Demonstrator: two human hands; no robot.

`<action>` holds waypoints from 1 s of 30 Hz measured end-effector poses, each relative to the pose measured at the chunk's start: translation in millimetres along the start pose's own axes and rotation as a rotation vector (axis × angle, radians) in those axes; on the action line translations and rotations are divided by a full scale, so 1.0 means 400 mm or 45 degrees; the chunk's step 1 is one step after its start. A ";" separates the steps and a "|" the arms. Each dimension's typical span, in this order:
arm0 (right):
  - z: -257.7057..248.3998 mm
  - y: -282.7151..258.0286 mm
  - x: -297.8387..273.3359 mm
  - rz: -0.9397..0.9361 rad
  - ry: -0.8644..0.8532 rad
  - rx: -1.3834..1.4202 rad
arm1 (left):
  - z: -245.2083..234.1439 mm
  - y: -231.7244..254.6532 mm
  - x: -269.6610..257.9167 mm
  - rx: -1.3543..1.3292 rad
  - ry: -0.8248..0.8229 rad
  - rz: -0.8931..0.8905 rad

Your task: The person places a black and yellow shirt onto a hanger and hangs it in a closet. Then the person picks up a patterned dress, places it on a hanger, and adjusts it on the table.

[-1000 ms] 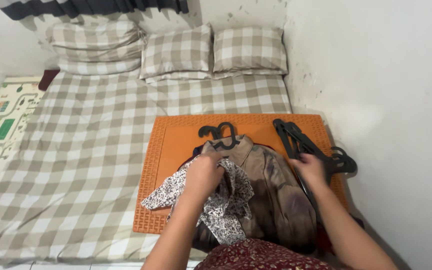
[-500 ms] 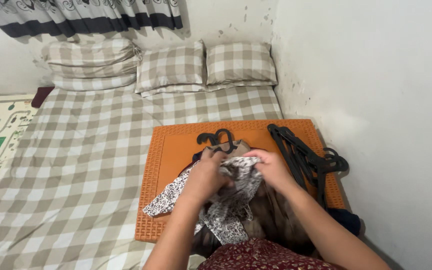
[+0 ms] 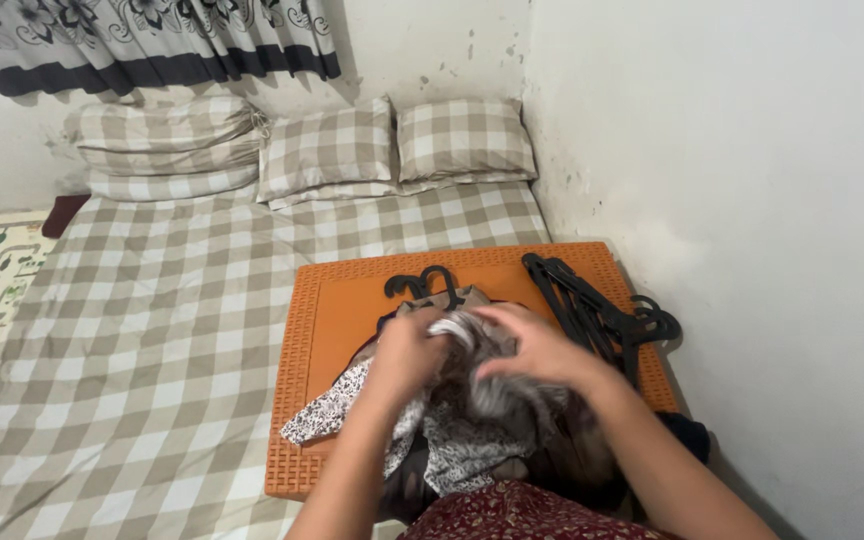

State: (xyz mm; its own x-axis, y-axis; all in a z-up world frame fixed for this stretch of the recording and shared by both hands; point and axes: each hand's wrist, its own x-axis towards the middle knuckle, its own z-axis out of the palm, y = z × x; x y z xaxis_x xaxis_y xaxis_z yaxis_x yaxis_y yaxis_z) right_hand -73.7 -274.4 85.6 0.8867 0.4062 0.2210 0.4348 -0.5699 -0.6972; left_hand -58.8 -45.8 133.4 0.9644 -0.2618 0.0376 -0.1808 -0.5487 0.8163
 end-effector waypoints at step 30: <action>0.001 -0.021 -0.028 0.670 0.106 0.354 | -0.055 -0.009 -0.040 0.143 -0.419 -0.201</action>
State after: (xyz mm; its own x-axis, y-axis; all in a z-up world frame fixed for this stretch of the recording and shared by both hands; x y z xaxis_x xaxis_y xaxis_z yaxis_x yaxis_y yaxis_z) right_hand -87.4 -273.9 88.9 0.9859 0.0563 -0.1575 -0.1135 -0.4665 -0.8772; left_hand -69.4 -22.3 142.6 0.8718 -0.3979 -0.2858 -0.0723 -0.6813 0.7284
